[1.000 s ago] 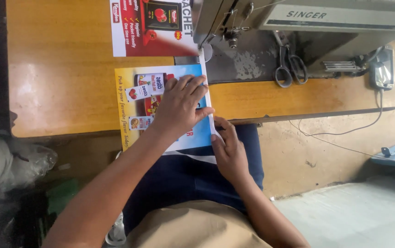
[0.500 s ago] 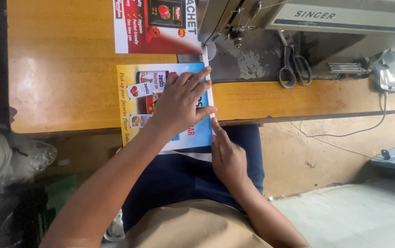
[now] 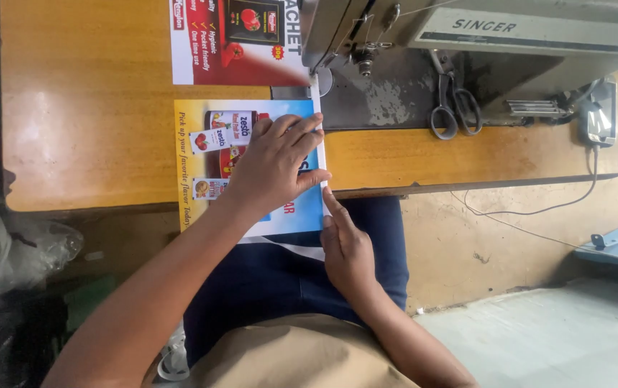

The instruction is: The person uses a Singer sewing machine to stitch a white fabric strip along the edge of several printed paper sheets. They feed each sheet under the presser foot one at a time, guiding the paper and strip through the machine, then remove the stitched sheet and place it aside. The process repeats with different printed sheets throughout the clip.

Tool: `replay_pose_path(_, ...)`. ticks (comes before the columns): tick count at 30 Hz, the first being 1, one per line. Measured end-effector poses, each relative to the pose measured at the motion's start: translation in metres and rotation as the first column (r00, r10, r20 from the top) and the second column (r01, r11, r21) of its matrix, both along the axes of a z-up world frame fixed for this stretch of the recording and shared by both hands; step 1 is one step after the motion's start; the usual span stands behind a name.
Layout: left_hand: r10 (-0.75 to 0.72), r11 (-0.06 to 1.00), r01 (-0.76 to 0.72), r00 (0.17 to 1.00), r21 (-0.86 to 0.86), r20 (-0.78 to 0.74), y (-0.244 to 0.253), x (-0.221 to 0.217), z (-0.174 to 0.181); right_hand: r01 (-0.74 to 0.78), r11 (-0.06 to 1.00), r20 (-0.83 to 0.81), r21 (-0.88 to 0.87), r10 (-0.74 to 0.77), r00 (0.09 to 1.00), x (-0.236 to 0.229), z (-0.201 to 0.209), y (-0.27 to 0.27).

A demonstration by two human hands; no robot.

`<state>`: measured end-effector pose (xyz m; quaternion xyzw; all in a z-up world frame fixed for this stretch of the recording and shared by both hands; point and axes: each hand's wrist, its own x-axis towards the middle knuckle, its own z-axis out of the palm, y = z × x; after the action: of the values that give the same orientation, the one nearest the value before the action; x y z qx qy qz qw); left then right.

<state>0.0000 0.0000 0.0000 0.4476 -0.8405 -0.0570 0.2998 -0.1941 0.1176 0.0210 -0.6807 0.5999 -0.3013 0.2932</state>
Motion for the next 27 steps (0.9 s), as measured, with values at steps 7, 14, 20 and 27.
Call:
replay_pose_path(7,-0.018,1.0,0.018,1.0,0.013,0.002,0.0,0.001,0.002,-0.045,0.998,0.055,0.04,0.043,0.998,-0.006,0.0,-0.002)
replay_pose_path(14,-0.009,1.0,0.009,0.999,0.022,0.035,0.002,-0.001,0.004,-0.062,0.996,0.058,0.068,0.059,0.997,-0.005,0.006,-0.002)
replay_pose_path(20,0.012,0.999,-0.015,0.997,0.042,0.075,0.0,-0.006,0.001,-0.07,0.993,0.02,0.095,0.068,0.997,-0.005,0.013,-0.004)
replay_pose_path(27,0.038,0.997,-0.045,0.993,0.061,0.109,-0.001,-0.011,0.0,-0.041,0.99,-0.066,0.136,0.05,0.997,-0.002,0.029,-0.007)
